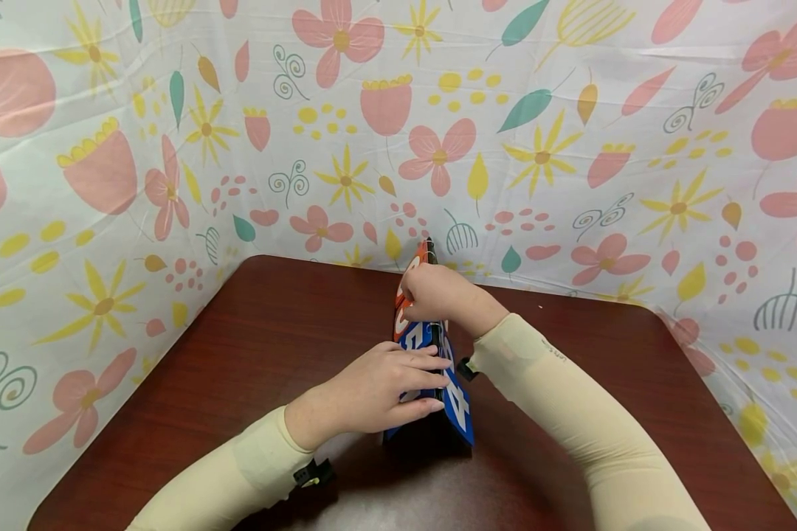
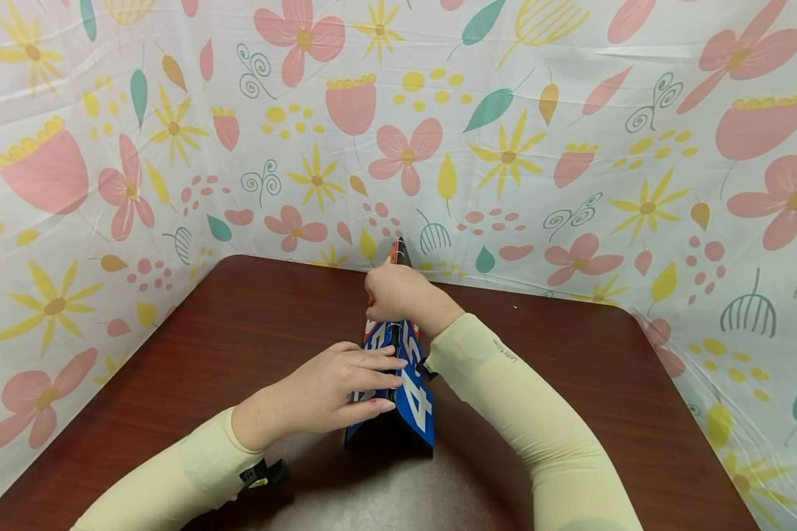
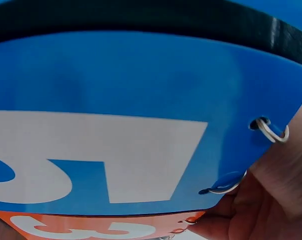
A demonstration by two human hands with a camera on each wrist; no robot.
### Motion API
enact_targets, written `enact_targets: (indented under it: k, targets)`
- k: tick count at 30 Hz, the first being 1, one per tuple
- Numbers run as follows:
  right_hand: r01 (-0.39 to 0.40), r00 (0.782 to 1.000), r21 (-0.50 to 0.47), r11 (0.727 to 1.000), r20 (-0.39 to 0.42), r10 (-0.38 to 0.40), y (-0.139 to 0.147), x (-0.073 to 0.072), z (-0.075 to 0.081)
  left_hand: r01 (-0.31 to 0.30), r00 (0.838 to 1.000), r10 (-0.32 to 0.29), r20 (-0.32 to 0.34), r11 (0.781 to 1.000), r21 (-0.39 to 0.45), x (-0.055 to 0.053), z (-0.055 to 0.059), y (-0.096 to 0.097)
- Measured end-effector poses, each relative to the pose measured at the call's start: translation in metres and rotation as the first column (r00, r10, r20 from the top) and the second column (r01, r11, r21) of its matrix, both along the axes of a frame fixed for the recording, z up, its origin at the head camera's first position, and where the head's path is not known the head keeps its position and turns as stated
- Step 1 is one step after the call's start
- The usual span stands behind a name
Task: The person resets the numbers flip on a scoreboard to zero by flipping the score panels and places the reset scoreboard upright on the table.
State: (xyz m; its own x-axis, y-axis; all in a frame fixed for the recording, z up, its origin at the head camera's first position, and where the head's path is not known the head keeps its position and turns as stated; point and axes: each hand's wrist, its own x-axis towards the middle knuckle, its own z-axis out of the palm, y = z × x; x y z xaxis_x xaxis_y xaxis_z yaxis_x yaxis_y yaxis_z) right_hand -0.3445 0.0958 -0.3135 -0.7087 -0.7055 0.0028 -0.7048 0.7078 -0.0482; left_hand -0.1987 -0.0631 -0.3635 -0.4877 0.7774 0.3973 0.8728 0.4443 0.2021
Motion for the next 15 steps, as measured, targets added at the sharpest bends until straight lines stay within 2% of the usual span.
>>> enact_targets:
  k: [8,12,15]
  targets:
    - [-0.033,0.995,-0.031,0.999,0.092,0.035,0.002,0.002,-0.002,-0.003,1.000,0.003,0.003,1.000,-0.008,0.000,0.000,0.000]
    - [-0.101,0.987,-0.116,0.988,0.117,0.114,0.006,0.003,-0.005,-0.005,1.000,0.005,0.009,1.000,-0.014,0.001,0.001,0.000]
    - [-0.161,0.971,-0.244,0.956,0.134,0.198,0.012,0.002,-0.009,-0.003,1.000,0.003,0.011,1.000,-0.016,0.001,0.001,0.000]
